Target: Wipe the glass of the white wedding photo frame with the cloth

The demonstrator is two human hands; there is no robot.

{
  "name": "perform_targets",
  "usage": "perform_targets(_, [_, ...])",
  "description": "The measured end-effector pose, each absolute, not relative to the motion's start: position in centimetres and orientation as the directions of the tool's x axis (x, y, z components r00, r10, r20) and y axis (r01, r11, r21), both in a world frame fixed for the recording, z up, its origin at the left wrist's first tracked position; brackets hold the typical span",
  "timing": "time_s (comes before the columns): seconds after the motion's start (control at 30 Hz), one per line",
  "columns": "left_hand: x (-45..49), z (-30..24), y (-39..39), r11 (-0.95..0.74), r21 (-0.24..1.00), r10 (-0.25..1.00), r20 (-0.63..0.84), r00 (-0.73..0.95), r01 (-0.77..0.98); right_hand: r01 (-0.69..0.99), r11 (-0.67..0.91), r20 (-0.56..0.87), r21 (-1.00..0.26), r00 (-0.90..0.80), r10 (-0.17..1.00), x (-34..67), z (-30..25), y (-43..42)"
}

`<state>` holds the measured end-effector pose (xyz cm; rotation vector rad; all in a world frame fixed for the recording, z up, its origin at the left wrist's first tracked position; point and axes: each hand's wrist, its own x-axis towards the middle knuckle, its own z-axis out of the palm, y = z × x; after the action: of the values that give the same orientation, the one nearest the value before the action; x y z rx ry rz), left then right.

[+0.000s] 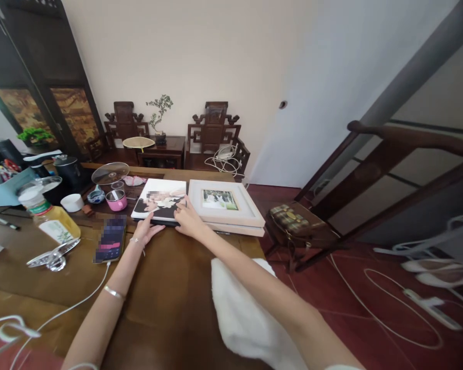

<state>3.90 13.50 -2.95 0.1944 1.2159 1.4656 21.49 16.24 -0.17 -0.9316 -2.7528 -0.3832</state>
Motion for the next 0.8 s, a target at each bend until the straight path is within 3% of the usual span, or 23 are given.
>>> perform_targets(0.67, [5.5,-3.1,13.9,0.143,0.805,0.844,-0.403,-0.354,-0.575,0.626,0.778,0.381,0.056,-0.734,0.563,24.5,-0.4,16.5])
perform_targets(0.73, [5.6,-3.0,13.7,0.14,0.8,0.843,-0.406,-0.354,-0.584,0.641,0.768,0.412,-0.012,-0.697,0.587,26.7,0.2,16.2])
perform_targets(0.8, [5.7,-2.9,13.5,0.137,0.794,0.835,-0.414,-0.361,-0.593,0.688,0.702,0.455,-0.182,-0.574,0.681,29.8,0.8,15.9])
